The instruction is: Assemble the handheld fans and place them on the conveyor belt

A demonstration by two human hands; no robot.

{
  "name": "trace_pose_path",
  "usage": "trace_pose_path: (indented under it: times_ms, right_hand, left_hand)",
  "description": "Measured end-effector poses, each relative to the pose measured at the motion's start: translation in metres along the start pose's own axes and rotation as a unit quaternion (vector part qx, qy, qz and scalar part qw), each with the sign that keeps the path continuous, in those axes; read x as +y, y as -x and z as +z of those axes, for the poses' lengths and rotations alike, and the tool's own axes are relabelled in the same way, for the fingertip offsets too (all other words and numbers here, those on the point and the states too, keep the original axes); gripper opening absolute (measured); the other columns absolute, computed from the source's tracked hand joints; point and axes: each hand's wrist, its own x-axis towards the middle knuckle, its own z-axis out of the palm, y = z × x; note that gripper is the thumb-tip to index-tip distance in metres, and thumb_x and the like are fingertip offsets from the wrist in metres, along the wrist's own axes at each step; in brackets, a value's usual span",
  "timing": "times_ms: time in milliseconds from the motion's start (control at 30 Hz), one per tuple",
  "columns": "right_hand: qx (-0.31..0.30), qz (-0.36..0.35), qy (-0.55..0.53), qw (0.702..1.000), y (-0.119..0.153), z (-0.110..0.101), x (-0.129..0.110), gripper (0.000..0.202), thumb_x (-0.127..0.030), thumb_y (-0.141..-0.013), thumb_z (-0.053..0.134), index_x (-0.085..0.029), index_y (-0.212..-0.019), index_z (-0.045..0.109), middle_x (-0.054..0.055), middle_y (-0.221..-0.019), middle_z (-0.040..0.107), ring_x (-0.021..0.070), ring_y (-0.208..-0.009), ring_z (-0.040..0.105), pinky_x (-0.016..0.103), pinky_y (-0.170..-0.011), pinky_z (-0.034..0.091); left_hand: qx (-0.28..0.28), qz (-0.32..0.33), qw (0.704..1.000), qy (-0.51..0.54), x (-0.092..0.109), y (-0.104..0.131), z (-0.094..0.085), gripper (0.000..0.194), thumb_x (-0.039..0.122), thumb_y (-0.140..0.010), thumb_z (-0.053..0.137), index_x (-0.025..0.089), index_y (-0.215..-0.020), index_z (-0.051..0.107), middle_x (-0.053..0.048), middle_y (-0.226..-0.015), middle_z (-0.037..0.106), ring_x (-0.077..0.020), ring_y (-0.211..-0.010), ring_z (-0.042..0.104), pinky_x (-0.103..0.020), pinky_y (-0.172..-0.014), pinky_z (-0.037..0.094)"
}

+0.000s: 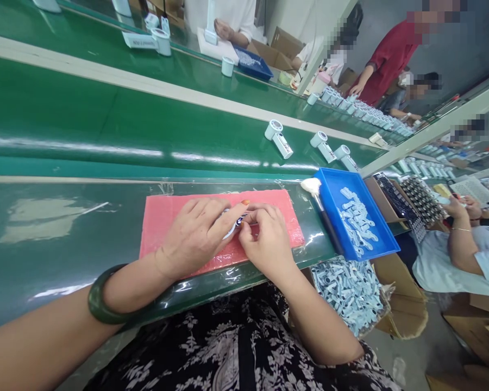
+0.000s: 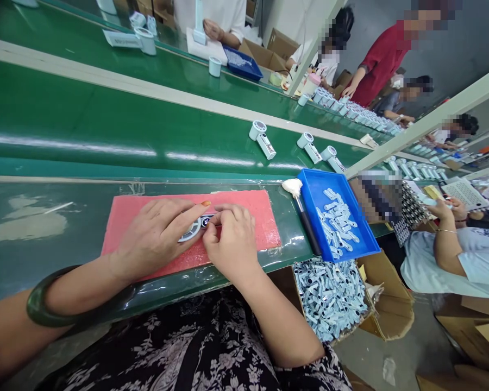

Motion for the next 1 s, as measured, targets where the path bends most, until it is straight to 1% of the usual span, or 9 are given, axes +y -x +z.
trace_pose_path:
  times_ms: [167,300,433,500,600,767,900,1000]
  right_hand:
    - [0.026,0.005,-0.002,1.000,-0.003,-0.008,0.011,0.007,-0.015,-0.087,0.055,-0.022,-0.084,0.057,0.010,-0.110,0.068,0.0243,-0.108,0.060,0.044,-0.097,0.047]
    - [-0.004,0.008,-0.021,1.000,-0.002,-0.012,0.010,0.007,-0.020,-0.093,0.056,-0.022,-0.089,0.060,0.007,-0.113,0.069,0.0236,-0.113,0.060,0.045,-0.099,0.047]
    - [-0.032,-0.016,0.007,0.999,0.001,-0.009,0.002,0.004,-0.024,-0.094,0.060,-0.022,-0.094,0.063,0.009,-0.121,0.067,0.0252,-0.121,0.056,0.047,-0.102,0.044]
    - [-0.037,-0.020,0.024,0.999,0.001,-0.006,0.001,0.005,-0.024,-0.095,0.059,-0.021,-0.094,0.064,0.009,-0.124,0.067,0.0260,-0.123,0.055,0.048,-0.103,0.043]
    - [-0.033,-0.023,0.029,0.999,0.001,-0.003,-0.001,0.008,-0.023,-0.096,0.056,-0.021,-0.092,0.063,0.009,-0.122,0.067,0.0261,-0.122,0.055,0.047,-0.103,0.043]
    - [-0.017,-0.022,0.030,0.999,0.000,0.000,-0.004,0.006,-0.020,-0.092,0.055,-0.021,-0.087,0.060,0.010,-0.119,0.067,0.0266,-0.119,0.055,0.048,-0.102,0.042]
    - [-0.022,-0.015,-0.003,1.000,-0.002,0.001,-0.002,0.007,-0.018,-0.088,0.055,-0.022,-0.083,0.056,0.009,-0.116,0.067,0.0254,-0.117,0.056,0.047,-0.100,0.045]
    - [-0.007,-0.010,-0.023,1.000,-0.003,0.000,0.004,0.007,-0.017,-0.086,0.054,-0.023,-0.082,0.054,0.010,-0.115,0.067,0.0249,-0.116,0.057,0.046,-0.100,0.046]
  left_hand:
    - [0.005,-0.003,1.000,-0.005,0.000,-0.001,-0.001,0.034,0.027,-0.099,0.054,0.015,-0.131,0.051,-0.012,-0.101,0.069,-0.0233,-0.088,0.064,-0.036,-0.073,0.053]
    - [0.005,-0.008,1.000,0.001,-0.001,0.000,0.000,0.037,0.027,-0.099,0.056,0.014,-0.133,0.049,-0.012,-0.102,0.069,-0.0236,-0.089,0.065,-0.037,-0.073,0.054]
    - [-0.001,-0.015,1.000,0.005,-0.001,0.002,0.002,0.041,0.026,-0.099,0.056,0.015,-0.137,0.048,-0.013,-0.105,0.069,-0.0241,-0.091,0.065,-0.038,-0.074,0.054]
    - [-0.001,-0.012,1.000,0.005,-0.002,0.002,0.002,0.040,0.025,-0.099,0.055,0.014,-0.136,0.048,-0.013,-0.105,0.069,-0.0244,-0.091,0.065,-0.038,-0.074,0.054]
    - [0.001,-0.006,1.000,0.008,-0.001,0.002,0.002,0.039,0.023,-0.097,0.056,0.012,-0.135,0.050,-0.014,-0.105,0.069,-0.0251,-0.091,0.065,-0.038,-0.074,0.053]
    - [0.001,-0.006,1.000,0.008,-0.002,0.001,0.001,0.037,0.020,-0.096,0.057,0.012,-0.132,0.051,-0.014,-0.103,0.068,-0.0248,-0.090,0.064,-0.038,-0.074,0.053]
    - [-0.002,-0.004,1.000,0.003,-0.002,0.001,0.001,0.031,0.022,-0.098,0.055,0.016,-0.128,0.053,-0.011,-0.102,0.068,-0.0230,-0.090,0.064,-0.036,-0.075,0.052]
    - [-0.002,-0.002,1.000,-0.001,-0.001,0.001,0.001,0.031,0.023,-0.098,0.054,0.018,-0.129,0.052,-0.010,-0.101,0.069,-0.0226,-0.089,0.064,-0.036,-0.075,0.052]
